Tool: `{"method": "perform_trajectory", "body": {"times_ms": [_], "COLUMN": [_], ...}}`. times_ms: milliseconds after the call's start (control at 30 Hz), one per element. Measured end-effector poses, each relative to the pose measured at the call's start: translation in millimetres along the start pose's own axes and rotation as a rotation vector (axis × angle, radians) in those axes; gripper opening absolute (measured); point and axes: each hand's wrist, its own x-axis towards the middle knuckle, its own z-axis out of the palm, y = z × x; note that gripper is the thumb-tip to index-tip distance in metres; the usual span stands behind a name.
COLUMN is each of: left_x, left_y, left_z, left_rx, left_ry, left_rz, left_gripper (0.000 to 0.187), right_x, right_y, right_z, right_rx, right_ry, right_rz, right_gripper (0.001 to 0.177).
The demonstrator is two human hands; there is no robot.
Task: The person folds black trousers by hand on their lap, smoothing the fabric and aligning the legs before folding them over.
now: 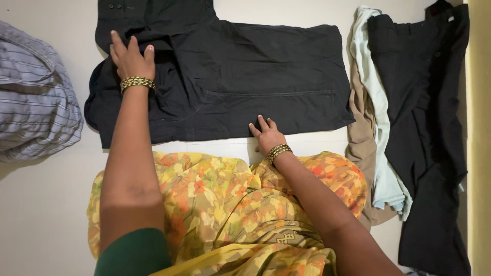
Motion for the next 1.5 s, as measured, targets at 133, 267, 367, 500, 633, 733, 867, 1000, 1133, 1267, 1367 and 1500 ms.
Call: {"method": "perform_trajectory", "body": {"times_ms": [133,267,367,500,633,733,867,1000,1133,1267,1367,1500], "left_x": [11.2,6.7,-28.4,-117.1,-216.5,-265.8,-300.0,-308.1,-296.4,-279.2,-258.8,-245.5], "left_y": [-15.6,4.4,50.8,117.3,147.6,162.0,170.3,169.9,166.9,163.9,151.1,136.5], "left_z": [11.5,8.2,-7.2,-41.8,-71.6,-69.5,-54.5,-43.9,-42.6,-41.7,-31.2,-4.5], "left_rx": [-0.081,-0.288,-0.34,-0.415,-0.359,-0.311,-0.045,0.142,0.016,-0.314,-0.7,-1.207], "left_ry": [0.085,0.214,0.269,0.17,0.008,-0.151,-0.472,-0.86,-0.653,-0.104,-0.366,-0.786], "left_rz": [0.07,0.113,0.275,0.534,0.706,0.832,0.97,0.857,0.751,0.545,0.118,-0.26], "left_gripper": [0.064,0.063,0.065,0.066,0.072,0.076,0.075,0.053,0.037,0.034,0.052,0.047], "right_x": [-0.4,-1.2,-3.5,6.1,26.5,38.7,30.2,32.7,6.7,-43.6,-55.1,-31.4], "right_y": [1.5,0.2,2.0,12.8,39.8,41.5,48.9,63.6,57.2,52.6,58.7,64.6], "right_z": [1.5,-0.1,0.6,19.2,45.1,40.9,28.4,26.9,5.6,-21.0,-12.6,16.0], "right_rx": [-0.013,-0.015,-0.013,0.026,0.838,1.836,2.402,2.467,2.247,1.97,1.76,1.687], "right_ry": [0.027,0.028,0.028,0.043,0.285,0.008,-0.004,0.308,0.486,0.306,0.12,-0.065], "right_rz": [-0.018,-0.012,-0.018,-0.016,-0.145,-0.035,-0.04,0.154,-0.127,-0.309,-0.386,-0.445], "right_gripper": [0.095,0.097,0.097,0.089,0.07,0.084,0.063,0.027,0.027,0.033,0.032,0.031]}}
